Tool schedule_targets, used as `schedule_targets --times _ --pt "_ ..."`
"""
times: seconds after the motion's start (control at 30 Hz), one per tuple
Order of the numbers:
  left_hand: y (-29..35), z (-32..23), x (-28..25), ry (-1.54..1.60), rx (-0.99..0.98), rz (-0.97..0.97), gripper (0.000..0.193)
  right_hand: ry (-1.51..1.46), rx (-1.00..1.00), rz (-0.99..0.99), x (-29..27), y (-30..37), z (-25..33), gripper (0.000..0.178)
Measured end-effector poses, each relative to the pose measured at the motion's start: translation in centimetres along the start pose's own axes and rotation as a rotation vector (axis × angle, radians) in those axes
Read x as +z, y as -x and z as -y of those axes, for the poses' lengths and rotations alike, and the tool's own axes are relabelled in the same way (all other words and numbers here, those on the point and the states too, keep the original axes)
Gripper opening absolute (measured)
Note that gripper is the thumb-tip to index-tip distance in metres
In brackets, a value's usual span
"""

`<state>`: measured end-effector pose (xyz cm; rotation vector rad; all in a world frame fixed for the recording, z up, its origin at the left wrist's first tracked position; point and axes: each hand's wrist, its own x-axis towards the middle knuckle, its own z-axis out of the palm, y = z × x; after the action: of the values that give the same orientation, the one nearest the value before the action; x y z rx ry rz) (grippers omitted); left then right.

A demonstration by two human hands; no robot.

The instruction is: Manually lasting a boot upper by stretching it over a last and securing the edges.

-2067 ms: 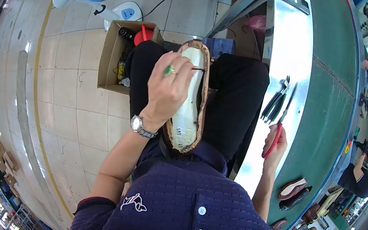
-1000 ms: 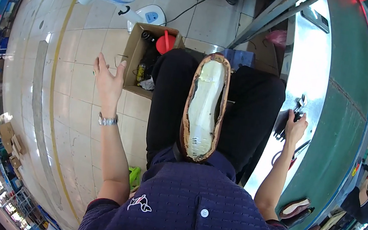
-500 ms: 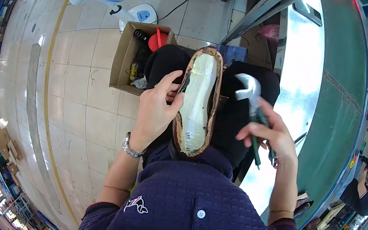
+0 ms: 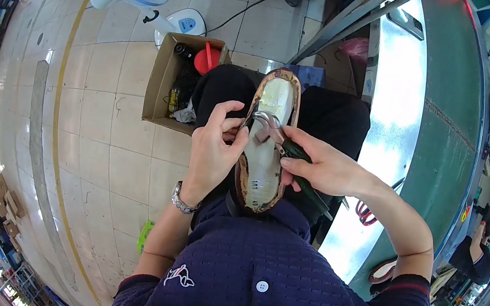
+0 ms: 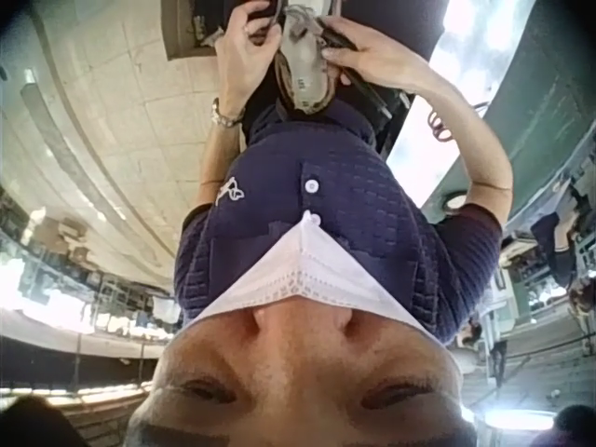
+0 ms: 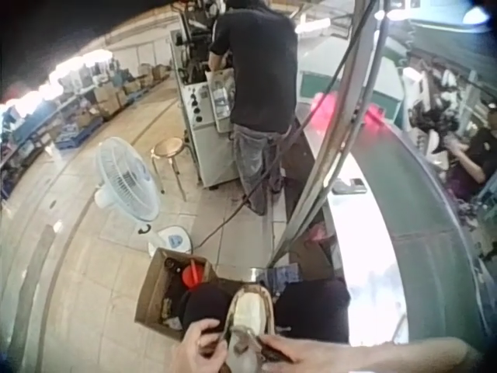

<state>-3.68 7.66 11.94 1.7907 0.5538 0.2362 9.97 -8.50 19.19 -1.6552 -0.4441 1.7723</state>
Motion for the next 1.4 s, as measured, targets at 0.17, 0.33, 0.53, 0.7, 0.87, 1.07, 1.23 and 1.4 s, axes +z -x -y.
schedule_targets --times 0.17,0.33,0.53,0.7,0.87,1.07,1.23,1.4 --pt "1.3 0.8 0.7 0.101 -0.045 0.038 0.048 0.93 -0.244 -0.344 2.7 0.0 -0.9 0.063" --pt "3.2 0.8 1.6 -0.189 -0.152 0.199 0.064 1.149 -0.273 -0.407 2.9 0.2 -0.2 0.069" --pt "3.2 -0.3 2.4 -0.545 0.306 0.012 0.099 0.654 -0.313 -0.473 -0.9 3.8 0.2 0.057" --pt "-1.5 -3.1 5.9 -0.695 0.559 0.26 0.092 0.307 -0.229 -0.861 -3.1 7.8 -3.3 0.057" --pt "-8.6 -3.5 11.2 -0.541 0.716 0.534 0.04 0.192 -0.303 -0.972 -3.5 9.7 -7.4 0.058" --pt "-15.1 -4.7 13.3 -0.562 0.743 0.648 0.026 0.052 -0.254 -0.912 -3.9 10.5 -10.1 0.06" --pt "-15.0 -4.0 14.5 -0.669 0.844 0.39 0.03 0.107 -0.281 -0.808 -6.0 8.2 -11.3 0.065" --pt "-15.4 -4.4 14.7 -0.67 0.674 0.308 0.03 -0.438 -0.228 -0.522 -7.2 6.9 -9.2 0.066"
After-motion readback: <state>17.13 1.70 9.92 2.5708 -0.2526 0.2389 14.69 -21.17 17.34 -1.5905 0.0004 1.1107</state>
